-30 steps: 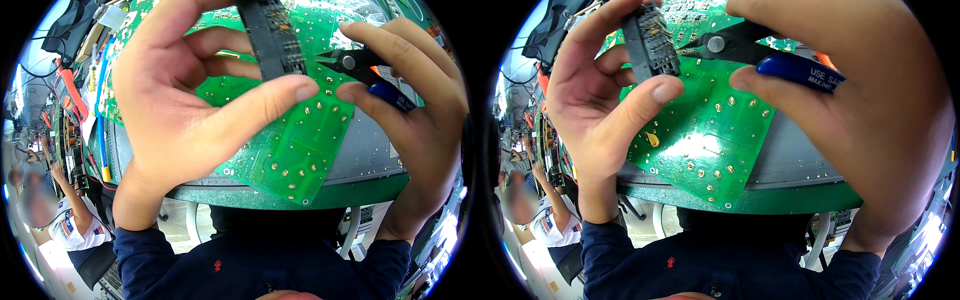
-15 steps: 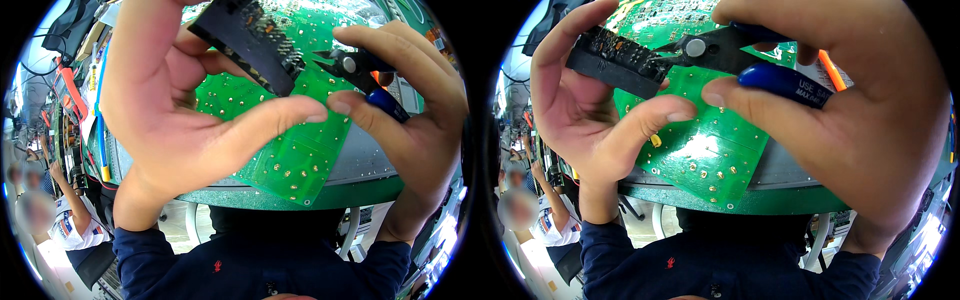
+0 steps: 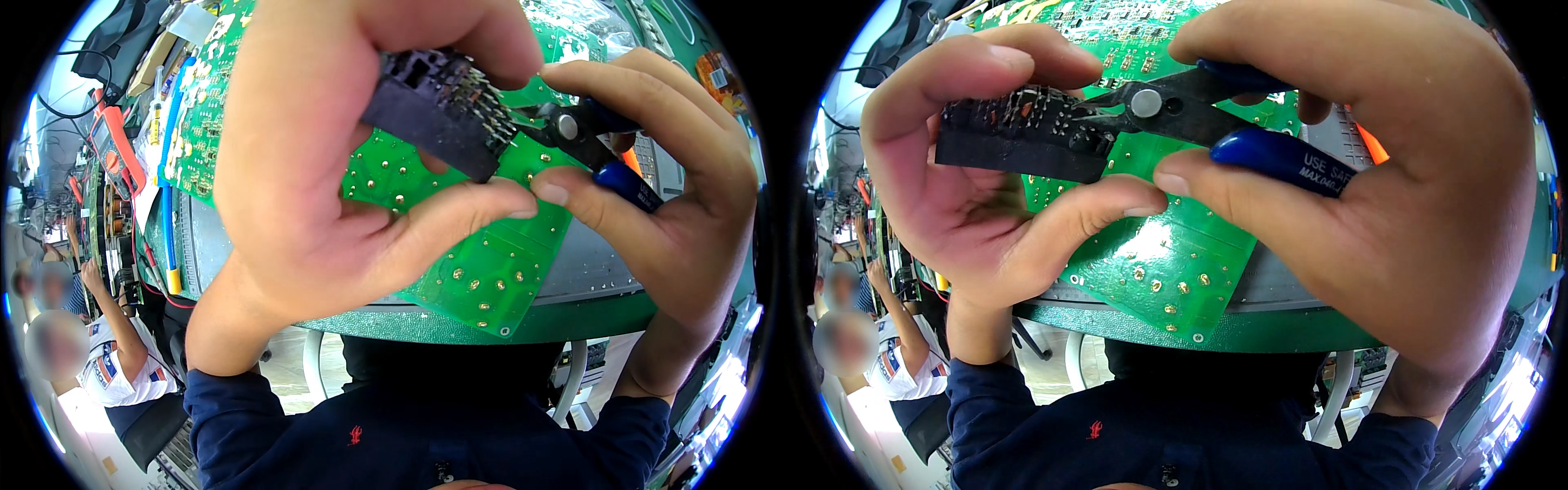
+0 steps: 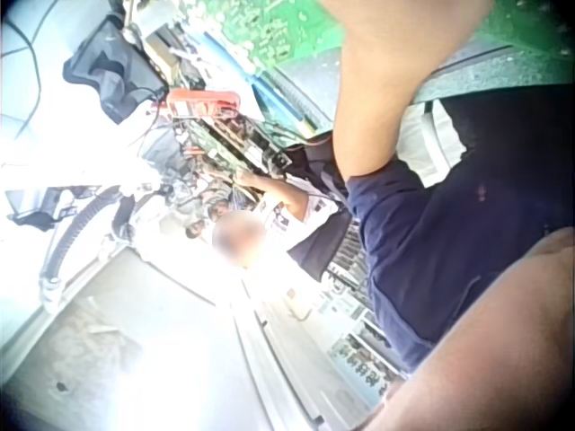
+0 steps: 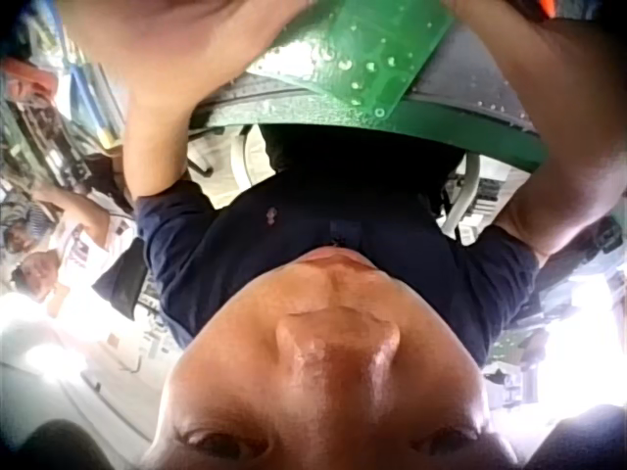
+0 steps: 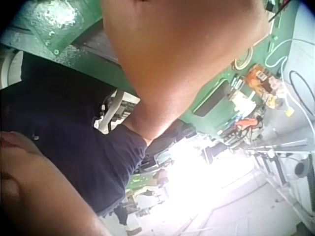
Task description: The person holds a black plastic connector block and uses pliers to clip small pins from it while working over a green circuit board.
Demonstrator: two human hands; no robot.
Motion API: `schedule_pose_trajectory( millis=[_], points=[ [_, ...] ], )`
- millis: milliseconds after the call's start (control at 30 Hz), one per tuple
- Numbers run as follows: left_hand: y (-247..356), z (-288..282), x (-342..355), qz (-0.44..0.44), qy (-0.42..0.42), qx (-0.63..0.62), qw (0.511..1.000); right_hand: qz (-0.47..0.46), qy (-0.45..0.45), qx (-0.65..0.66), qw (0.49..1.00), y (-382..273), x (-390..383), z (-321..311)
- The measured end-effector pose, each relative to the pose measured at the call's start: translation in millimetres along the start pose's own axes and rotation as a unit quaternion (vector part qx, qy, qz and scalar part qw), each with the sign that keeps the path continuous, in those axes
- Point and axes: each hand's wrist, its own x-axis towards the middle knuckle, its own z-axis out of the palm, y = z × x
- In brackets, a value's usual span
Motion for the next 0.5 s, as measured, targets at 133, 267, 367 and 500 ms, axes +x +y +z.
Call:
schedule_pose_trajectory(
  millis=[133,267,367,500],
  points=[
    [8.4,-0.7,-1.6,-0.07,0.004,0.053,0.996,-0.006,0.004,-0.005,1.0,6.7,0.9,5.3],
    [7.3,0.1,-2.0,-0.069,0.005,0.048,0.996,-0.018,-0.02,0.0,1.0,8.0,3.2,2.7],
    [6.9,-0.1,-2.1,-0.068,0.006,0.045,0.997,-0.021,-0.021,-0.005,1.0,7.3,3.1,2.3],
    [6.6,0.1,-1.6,-0.066,0.007,0.041,0.997,-0.04,-0.027,-0.025,0.999,8.8,3.6,-0.7]
  ],
)
